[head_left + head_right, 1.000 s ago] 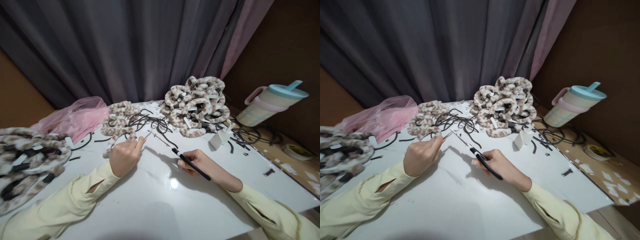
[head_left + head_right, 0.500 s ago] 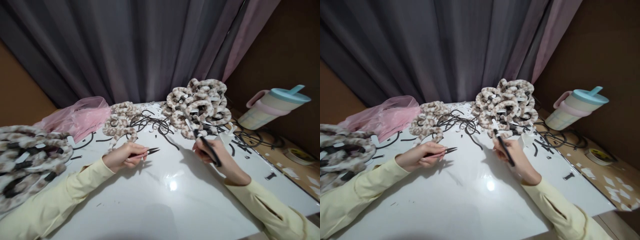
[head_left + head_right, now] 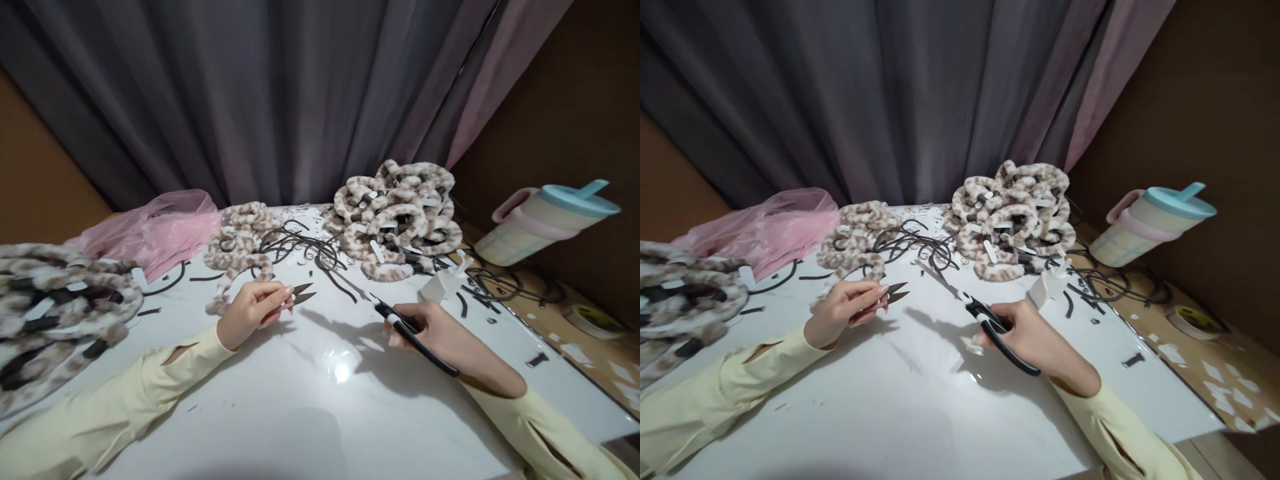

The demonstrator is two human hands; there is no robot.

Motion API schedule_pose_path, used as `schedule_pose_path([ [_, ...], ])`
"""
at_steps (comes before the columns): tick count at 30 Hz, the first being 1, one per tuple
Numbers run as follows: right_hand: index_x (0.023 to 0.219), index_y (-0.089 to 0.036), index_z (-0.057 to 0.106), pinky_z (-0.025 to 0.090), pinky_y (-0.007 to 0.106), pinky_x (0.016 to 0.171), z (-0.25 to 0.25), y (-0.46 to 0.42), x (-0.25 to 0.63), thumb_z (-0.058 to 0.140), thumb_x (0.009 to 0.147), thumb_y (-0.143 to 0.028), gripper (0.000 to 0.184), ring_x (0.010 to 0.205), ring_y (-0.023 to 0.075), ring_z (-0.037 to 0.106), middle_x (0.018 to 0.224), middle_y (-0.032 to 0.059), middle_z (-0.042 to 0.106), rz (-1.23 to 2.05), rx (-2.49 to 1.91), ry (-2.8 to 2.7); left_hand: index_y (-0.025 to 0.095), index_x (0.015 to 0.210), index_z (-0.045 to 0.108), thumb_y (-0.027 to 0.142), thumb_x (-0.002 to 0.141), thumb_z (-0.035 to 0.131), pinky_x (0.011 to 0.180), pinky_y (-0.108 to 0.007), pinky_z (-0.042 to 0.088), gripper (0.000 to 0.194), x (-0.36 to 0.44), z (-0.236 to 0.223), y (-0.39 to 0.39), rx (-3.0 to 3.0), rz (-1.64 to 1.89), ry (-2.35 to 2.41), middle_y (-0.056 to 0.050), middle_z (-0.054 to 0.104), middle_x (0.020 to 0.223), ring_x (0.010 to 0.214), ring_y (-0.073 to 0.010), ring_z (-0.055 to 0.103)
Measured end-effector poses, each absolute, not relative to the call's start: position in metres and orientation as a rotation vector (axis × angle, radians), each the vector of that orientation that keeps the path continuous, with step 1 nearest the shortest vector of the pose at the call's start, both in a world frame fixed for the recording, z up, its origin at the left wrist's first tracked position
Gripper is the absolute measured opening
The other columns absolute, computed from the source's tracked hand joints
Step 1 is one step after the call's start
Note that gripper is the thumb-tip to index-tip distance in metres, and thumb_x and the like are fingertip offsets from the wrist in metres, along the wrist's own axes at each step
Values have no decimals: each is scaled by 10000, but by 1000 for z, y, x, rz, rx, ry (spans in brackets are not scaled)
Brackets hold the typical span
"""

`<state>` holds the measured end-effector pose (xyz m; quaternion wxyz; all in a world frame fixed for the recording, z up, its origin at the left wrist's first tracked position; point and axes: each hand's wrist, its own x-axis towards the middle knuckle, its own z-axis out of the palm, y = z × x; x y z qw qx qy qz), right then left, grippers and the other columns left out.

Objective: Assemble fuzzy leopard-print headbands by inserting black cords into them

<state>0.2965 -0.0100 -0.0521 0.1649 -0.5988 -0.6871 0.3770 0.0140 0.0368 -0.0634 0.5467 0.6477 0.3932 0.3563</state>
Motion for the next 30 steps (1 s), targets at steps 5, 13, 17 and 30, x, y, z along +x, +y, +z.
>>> schedule_pose_path([
  [5, 577, -183, 407, 246, 209, 448, -52, -29, 295, 604, 703, -383, 308, 505, 82, 282, 510, -57, 349, 746, -1719, -2128, 103, 631, 568, 458, 787, 572, 369, -190, 135, 387, 14, -67, 35, 1444, 904, 885, 51, 383, 456, 348, -18, 297],
  [13, 606, -215, 380, 287, 231, 442, -64, -58, 310, 556, 746, -449, 324, 443, 103, 329, 486, -32, 470, 448, -1832, -2171, 110, 653, 565, 470, 800, 536, 364, -188, 133, 390, 18, -81, 29, 1361, 745, 830, 66, 352, 435, 346, -25, 260],
  [17, 600, -218, 391, 308, 230, 433, -66, -66, 317, 553, 738, -377, 266, 446, 116, 385, 485, -17, 520, 539, -1815, -2110, 126, 661, 560, 408, 868, 445, 408, -196, 232, 368, 22, -81, 17, 1656, 742, 878, 65, 354, 403, 373, -50, 304],
  [30, 588, -217, 323, 307, 219, 439, -69, -77, 309, 567, 720, -378, 320, 480, 107, 355, 499, -39, 422, 673, -1833, -2008, 88, 1150, 559, 197, 915, 401, 620, -255, 415, 304, 27, -87, 6, 2615, 1207, 845, -52, 565, 688, 641, -143, 493],
])
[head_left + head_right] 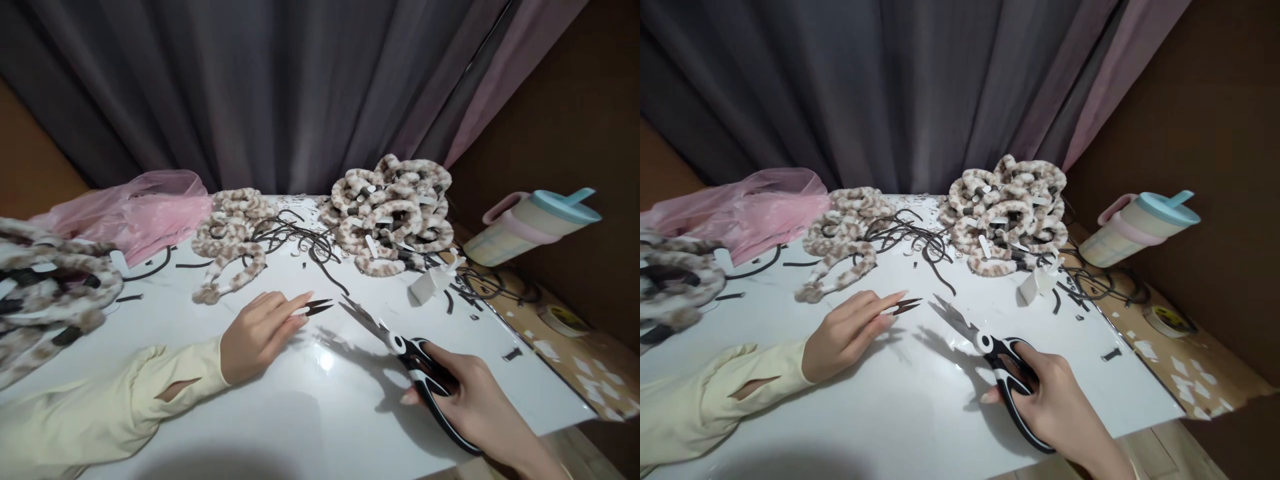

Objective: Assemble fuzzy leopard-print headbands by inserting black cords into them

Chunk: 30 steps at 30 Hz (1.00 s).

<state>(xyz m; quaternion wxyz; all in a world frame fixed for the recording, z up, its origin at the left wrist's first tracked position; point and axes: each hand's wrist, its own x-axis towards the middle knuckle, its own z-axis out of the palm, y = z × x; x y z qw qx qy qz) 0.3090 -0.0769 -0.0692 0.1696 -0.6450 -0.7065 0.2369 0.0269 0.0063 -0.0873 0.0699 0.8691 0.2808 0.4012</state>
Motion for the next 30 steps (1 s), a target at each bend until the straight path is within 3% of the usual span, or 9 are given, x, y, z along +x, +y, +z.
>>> schedule_pose_path([
  [3, 589, -213, 330, 288, 213, 427, -69, -77, 310, 576, 711, -411, 338, 481, 98, 309, 501, -45, 373, 630, -1846, -1981, 71, 1122, 539, 221, 918, 404, 628, -281, 396, 287, 27, -88, 7, 2730, 1161, 911, -55, 562, 699, 645, -154, 477],
  [9, 595, -217, 339, 309, 210, 415, -70, -82, 314, 574, 736, -446, 358, 467, 99, 323, 497, -41, 416, 532, -1873, -2074, 90, 1120, 529, 225, 904, 427, 603, -299, 364, 275, 28, -90, 7, 2988, 1131, 871, -53, 565, 711, 651, -167, 493],
  [25, 631, -239, 316, 289, 220, 387, -80, -84, 320, 582, 784, -419, 356, 360, 87, 356, 474, -76, 368, -110, -1556, -2330, 78, 1086, 528, 226, 895, 441, 598, -306, 376, 256, 28, -92, 8, 3033, 1102, 776, -51, 567, 687, 625, -170, 493],
  [30, 707, -229, 380, 290, 221, 381, -74, -84, 322, 481, 846, -328, 198, 352, 102, 400, 465, -62, 430, -187, -1449, -2413, 84, 1097, 525, 214, 896, 430, 605, -308, 370, 258, 27, -92, 8, 3058, 1110, 754, -46, 562, 684, 615, -164, 488],
])
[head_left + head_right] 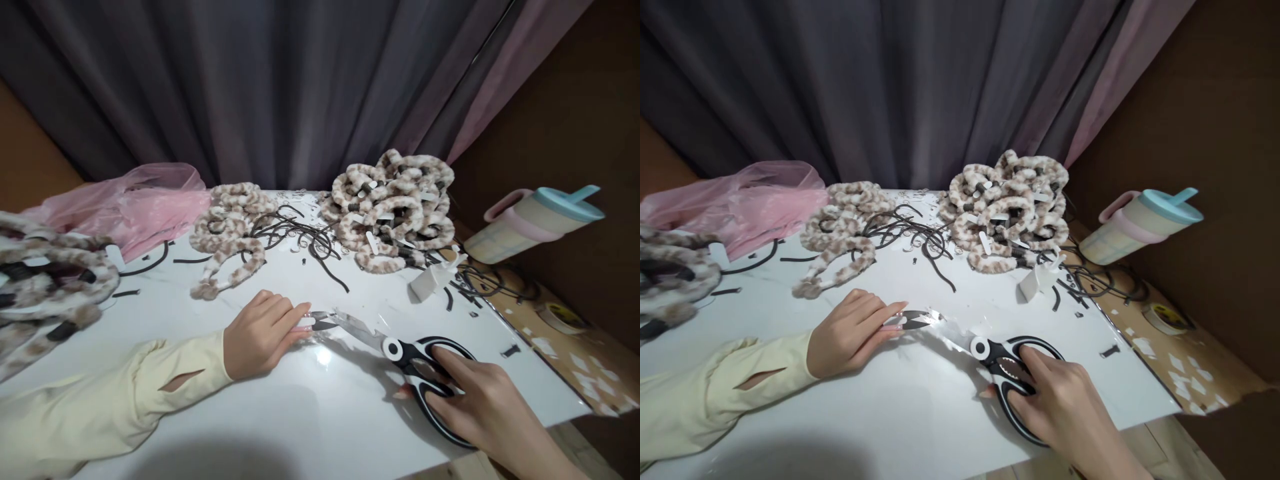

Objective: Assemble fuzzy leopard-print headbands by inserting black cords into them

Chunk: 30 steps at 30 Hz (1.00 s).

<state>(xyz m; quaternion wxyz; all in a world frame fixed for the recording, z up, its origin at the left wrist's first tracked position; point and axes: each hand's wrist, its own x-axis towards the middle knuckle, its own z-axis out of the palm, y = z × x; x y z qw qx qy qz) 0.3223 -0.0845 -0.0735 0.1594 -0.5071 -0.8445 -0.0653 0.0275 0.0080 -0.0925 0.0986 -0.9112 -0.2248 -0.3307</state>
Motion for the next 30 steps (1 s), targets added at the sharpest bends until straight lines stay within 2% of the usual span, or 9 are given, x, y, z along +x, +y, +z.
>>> schedule_pose_path([
  [4, 751, -224, 419, 288, 223, 380, -73, -84, 324, 446, 844, -257, 101, 347, 112, 422, 467, -51, 466, -248, -1418, -2407, 83, 1095, 524, 210, 895, 426, 619, -315, 372, 256, 27, -93, 8, -2701, -984, -665, -46, 569, 685, 621, -167, 499],
  [16, 808, -210, 398, 316, 222, 377, -68, -85, 331, 416, 846, -224, 44, 351, 120, 449, 495, -42, 478, -404, -1376, -2463, 50, 1071, 537, 186, 877, 474, 618, -311, 353, 245, 27, -95, 9, -2704, -984, -652, -56, 558, 679, 622, -170, 484],
  [24, 736, -222, 390, 322, 224, 378, -69, -84, 340, 462, 809, -230, 103, 351, 115, 451, 486, -42, 476, -346, -1442, -2439, 70, 1054, 542, 168, 869, 477, 641, -320, 360, 219, 26, -94, 9, -2797, -1007, -651, -58, 559, 696, 634, -167, 481],
  [30, 654, -224, 400, 303, 203, 359, -72, -84, 330, 506, 787, -263, 174, 318, 88, 386, 428, -72, 416, -162, -1497, -2287, 114, 903, 537, 189, 862, 492, 603, -269, 371, 97, 27, -94, 8, -2908, -1196, -823, -41, 544, 678, 610, -144, 464],
])
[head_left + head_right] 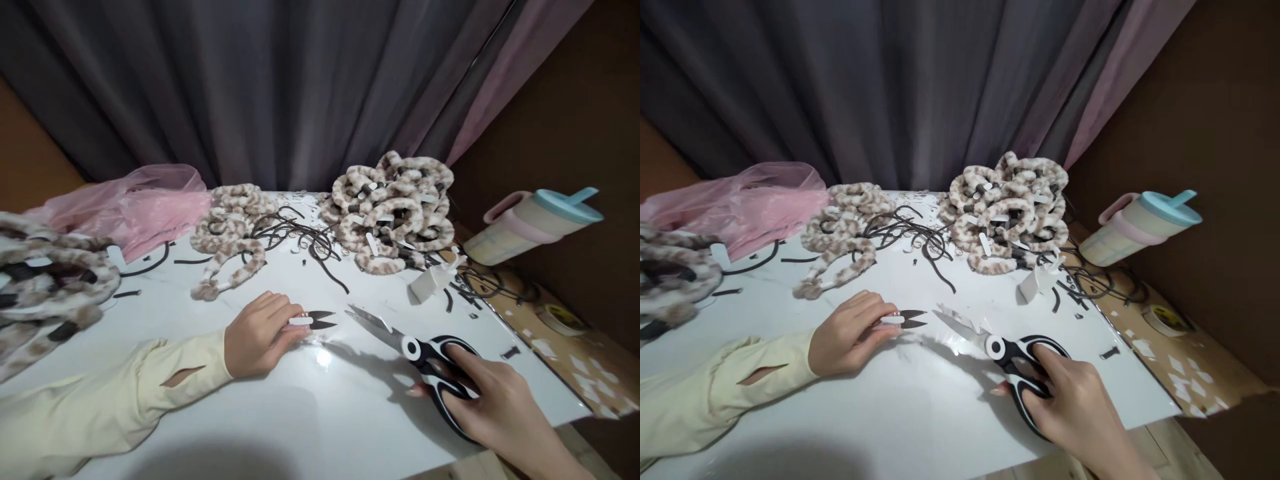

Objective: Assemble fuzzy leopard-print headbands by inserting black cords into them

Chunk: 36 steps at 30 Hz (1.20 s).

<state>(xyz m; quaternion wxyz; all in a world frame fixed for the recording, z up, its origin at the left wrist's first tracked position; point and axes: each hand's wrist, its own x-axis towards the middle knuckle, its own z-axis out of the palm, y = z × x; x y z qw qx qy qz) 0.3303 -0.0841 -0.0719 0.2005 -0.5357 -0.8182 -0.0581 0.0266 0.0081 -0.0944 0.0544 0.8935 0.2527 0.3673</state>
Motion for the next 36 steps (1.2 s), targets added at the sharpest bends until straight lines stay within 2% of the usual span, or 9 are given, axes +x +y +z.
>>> schedule_pose_path([
  [5, 643, -226, 382, 312, 189, 373, -78, -84, 316, 538, 772, -294, 213, 349, 79, 355, 438, -76, 413, -32, -1554, -2179, 163, 839, 478, 223, 862, 495, 468, -194, 298, 67, 25, -97, 4, 2379, 1010, 802, 45, 436, 602, 468, -71, 368],
  [10, 651, -236, 314, 294, 200, 368, -84, -79, 314, 594, 764, -389, 338, 386, 80, 291, 459, -87, 352, 4, -1574, -2205, 175, 802, 465, 278, 857, 490, 441, -194, 245, 119, 24, -95, 0, 2191, 869, 732, 78, 323, 547, 434, -58, 279],
  [26, 698, -243, 235, 288, 214, 394, -87, -81, 313, 572, 786, -350, 365, 419, 94, 274, 515, -84, 313, -41, -1498, -2303, 171, 814, 481, 283, 859, 487, 455, -195, 256, 121, 25, -97, 1, 2232, 862, 743, 79, 311, 538, 435, -63, 285],
  [36, 686, -248, 234, 273, 227, 383, -89, -83, 309, 572, 778, -364, 369, 401, 99, 286, 505, -84, 314, -139, -1512, -2284, 175, 850, 491, 287, 876, 470, 453, -200, 298, 116, 23, -101, 2, 2392, 905, 744, 68, 372, 513, 416, -77, 332],
])
